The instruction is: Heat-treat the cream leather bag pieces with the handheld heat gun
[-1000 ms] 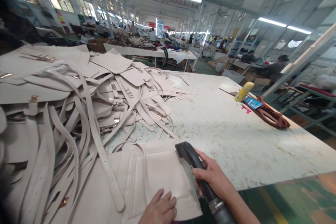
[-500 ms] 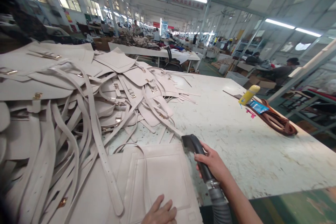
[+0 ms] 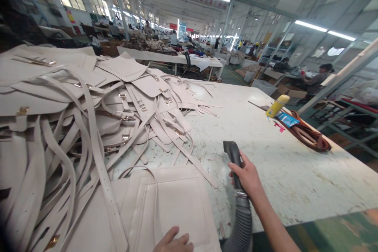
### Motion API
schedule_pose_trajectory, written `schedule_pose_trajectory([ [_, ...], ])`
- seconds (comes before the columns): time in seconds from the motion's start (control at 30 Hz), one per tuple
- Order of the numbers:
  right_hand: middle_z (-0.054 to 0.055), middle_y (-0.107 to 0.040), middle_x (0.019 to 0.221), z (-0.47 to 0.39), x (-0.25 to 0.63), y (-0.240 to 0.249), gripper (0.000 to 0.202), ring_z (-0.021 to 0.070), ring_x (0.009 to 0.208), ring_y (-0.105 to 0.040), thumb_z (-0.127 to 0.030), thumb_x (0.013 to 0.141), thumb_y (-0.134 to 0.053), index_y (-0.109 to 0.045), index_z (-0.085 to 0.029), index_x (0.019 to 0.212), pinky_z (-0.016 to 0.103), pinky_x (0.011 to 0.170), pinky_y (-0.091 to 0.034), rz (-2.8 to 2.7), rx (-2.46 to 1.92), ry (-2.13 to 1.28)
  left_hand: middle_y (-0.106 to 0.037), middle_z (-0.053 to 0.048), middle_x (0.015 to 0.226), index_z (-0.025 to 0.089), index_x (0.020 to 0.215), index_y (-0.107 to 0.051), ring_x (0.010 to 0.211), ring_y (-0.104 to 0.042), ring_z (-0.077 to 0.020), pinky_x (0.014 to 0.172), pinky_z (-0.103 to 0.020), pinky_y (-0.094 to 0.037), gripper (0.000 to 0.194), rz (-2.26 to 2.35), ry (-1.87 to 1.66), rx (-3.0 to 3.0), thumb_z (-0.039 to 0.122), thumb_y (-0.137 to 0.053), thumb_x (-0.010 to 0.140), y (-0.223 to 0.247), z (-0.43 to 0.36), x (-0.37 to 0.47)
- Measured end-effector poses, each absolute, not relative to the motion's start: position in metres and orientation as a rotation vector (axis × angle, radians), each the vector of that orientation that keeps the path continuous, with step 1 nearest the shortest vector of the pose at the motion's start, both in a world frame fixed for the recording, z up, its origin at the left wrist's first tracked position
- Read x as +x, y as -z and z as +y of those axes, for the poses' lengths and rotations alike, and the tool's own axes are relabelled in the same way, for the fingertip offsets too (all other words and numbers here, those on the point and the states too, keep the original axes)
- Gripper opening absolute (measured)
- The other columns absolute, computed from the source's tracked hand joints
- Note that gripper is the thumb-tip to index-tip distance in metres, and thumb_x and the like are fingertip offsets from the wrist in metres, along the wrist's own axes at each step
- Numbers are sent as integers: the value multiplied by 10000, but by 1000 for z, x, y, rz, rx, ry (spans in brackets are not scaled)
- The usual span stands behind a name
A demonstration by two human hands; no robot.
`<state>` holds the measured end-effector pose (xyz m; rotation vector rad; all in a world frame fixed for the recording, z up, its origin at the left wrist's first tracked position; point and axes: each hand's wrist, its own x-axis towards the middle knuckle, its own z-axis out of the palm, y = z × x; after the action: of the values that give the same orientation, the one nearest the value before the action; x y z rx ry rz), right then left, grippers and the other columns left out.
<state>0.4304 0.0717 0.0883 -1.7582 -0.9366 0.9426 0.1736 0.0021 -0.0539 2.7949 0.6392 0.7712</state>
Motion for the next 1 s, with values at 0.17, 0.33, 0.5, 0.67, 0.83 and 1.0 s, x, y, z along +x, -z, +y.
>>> schedule_pose_trajectory([
  [0.17,-33,-607,467,34,433,-99,800,193,361,-563,-361,656,-657,-272,-188,1335,273,343,-437,-967,-1740,-1134,-383,-67,1326,262,1262,-359,1158,-380,-255,932,-431,-306,519,1021,-263,2663,151,-462,766,-29,115,196],
  [0.33,-21,-622,496,7,414,-87,865,170,352,-536,-337,681,-637,-141,-188,1373,261,340,-431,-930,-1630,-1362,-524,-89,1026,173,906,-581,965,-459,-219,809,-351,-369,223,1008,-114,2705,112,-449,737,-43,170,216],
  [0.5,-32,-619,504,9,407,-89,810,148,360,-537,-296,699,-615,-158,-217,1364,231,346,-439,-902,-1592,-1489,-532,-47,900,172,755,-561,933,-461,-206,951,-407,-258,110,831,-190,2750,262,-552,694,-36,144,194],
  [0.67,-46,-594,543,41,399,-86,700,142,386,-553,-255,676,-608,-306,-226,1306,222,331,-464,-910,-1587,-1610,-478,-73,1186,189,1126,-469,1156,-358,-230,1028,-423,-155,390,868,-226,2741,250,-503,742,-26,124,184],
  [0.83,-20,-610,681,61,403,-86,649,150,446,-590,-216,679,-593,-349,-256,1279,230,340,-486,-976,-1566,-1649,-406,-96,1296,186,1210,-424,1228,-290,-253,1045,-438,-123,498,880,-244,2732,325,-519,742,-19,119,184],
  [1.0,-7,-624,683,69,408,-86,628,159,432,-590,-195,681,-595,-376,-239,1268,236,320,-475,-975,-1577,-1673,-423,-127,1276,158,1223,-430,1220,-296,-290,1034,-480,-117,685,815,-315,2706,608,-473,708,-18,117,179],
])
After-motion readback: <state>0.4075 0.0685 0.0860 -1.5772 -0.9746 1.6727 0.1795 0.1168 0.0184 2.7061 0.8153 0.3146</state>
